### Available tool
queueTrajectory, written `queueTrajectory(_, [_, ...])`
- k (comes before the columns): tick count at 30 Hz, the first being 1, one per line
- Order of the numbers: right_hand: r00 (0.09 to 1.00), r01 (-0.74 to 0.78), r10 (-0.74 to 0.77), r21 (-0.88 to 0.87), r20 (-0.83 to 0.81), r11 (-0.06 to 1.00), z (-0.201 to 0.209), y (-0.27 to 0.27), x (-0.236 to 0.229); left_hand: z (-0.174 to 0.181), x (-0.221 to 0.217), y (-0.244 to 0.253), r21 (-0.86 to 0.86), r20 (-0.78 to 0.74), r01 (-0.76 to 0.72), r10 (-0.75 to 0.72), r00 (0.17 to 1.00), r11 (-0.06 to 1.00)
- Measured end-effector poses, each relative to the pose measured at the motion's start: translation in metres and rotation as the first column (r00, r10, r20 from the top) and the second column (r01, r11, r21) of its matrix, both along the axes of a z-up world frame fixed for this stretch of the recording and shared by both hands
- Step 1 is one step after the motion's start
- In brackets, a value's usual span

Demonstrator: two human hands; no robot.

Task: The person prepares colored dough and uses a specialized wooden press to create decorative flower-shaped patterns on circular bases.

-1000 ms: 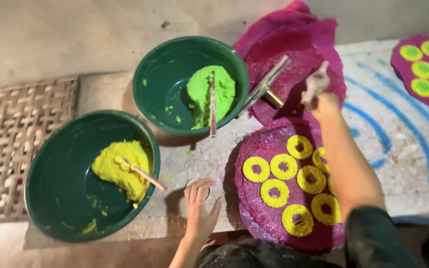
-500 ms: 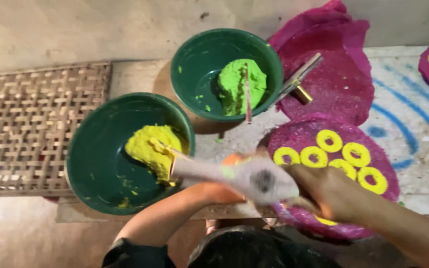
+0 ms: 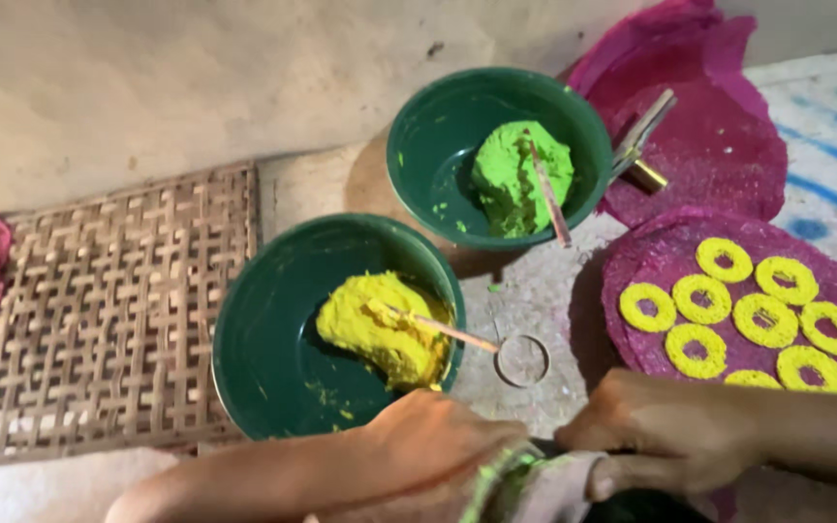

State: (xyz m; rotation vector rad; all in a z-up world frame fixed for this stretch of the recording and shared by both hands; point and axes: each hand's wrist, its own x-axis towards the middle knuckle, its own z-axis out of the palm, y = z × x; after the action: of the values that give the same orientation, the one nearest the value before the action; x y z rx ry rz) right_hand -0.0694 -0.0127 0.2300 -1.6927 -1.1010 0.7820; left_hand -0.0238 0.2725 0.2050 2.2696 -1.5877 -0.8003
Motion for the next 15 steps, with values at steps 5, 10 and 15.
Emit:
queueTrajectory(5, [0.871,0.284,-0.219,-0.087,0.439,0.955,-0.003,-0.04,0.002,-0.067,0.095,0.077,-0.29,0.571,0.35,-0.132,0.811,0.891])
queueTrajectory(10, [0.159,0.504,0.107,-0.174,0.981,0.846,0.001,-0.078,0.067,-0.154,0.155,0.095,0.027,-0.987,-0.5,0.103,0.125,0.866])
queueTrajectory(15, [-0.325,0.475,-0.014,0.176,0.946,0.862,0.015,-0.07,0.151,-0.178,0.13,-0.008,-0.208,-0.948,-0.607,-0.31,-0.067,0.767])
